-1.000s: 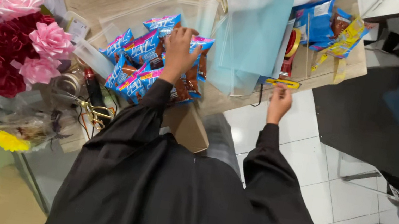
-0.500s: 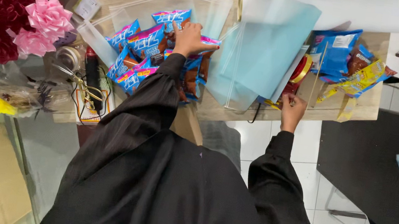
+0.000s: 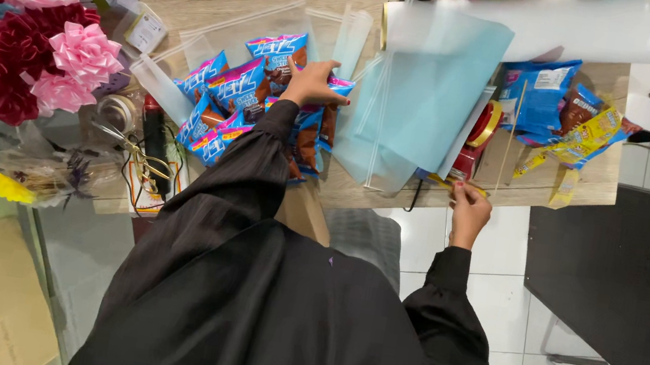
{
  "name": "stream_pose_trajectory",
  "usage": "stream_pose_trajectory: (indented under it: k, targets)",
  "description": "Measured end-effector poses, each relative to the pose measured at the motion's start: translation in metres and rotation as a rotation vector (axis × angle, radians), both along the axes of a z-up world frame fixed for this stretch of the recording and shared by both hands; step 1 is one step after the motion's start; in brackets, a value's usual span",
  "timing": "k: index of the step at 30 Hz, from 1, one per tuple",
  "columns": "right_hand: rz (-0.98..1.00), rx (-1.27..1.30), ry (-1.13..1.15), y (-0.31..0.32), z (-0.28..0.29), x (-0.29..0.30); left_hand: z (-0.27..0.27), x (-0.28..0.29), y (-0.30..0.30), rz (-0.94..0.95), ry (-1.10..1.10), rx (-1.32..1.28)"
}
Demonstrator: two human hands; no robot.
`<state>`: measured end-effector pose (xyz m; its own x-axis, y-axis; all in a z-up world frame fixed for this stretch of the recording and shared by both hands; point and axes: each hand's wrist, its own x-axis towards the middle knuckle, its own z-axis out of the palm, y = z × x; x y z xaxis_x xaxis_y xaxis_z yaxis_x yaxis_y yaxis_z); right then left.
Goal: The person attaches snack packages to sticks, arranges them in a cardboard base, and wraps the assembly in light-blue decorative paper.
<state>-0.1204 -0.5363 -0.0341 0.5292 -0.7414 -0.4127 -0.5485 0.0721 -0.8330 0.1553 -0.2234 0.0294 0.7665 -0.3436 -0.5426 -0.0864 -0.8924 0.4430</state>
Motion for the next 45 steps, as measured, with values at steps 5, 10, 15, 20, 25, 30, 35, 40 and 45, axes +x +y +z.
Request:
stream_pose_trajectory:
  k: [5,10,15,20,25,30,35,40,45]
  targets:
    - [0.226,-0.150,0.235,-0.007,-0.011,0.003,0.005,0.000,0.004,0.015,0.053,-0.132]
    - [0.520,-0.601,0.563,-0.018,-0.015,0.013,0.007,0.002,0.002,0.018,0.029,-0.156]
    - [0.754,-0.542,0.778,-0.019,-0.002,0.001,0.004,0.005,0.007,0.006,0.033,-0.193]
    - [1.012,-0.102,0.064,0.018,0.081,0.033,-0.003,0.008,0.007,-0.038,0.133,-0.201]
    - [1.010,0.046,-0.154,0.067,0.081,0.104,-0.005,0.018,0.007,-0.108,0.169,-0.146]
    - [0.908,0.147,-0.330,0.109,0.040,0.171,0.007,0.025,0.011,-0.147,0.236,-0.145]
    - [0.896,0.165,-0.387,0.141,0.018,0.207,0.007,0.032,0.012,-0.146,0.287,-0.158]
    - [0.881,0.120,-0.390,0.152,0.011,0.225,0.011,0.034,0.016,-0.114,0.320,-0.214]
    - [0.876,0.118,-0.372,0.153,0.017,0.230,0.006,0.034,0.017,-0.103,0.370,-0.282]
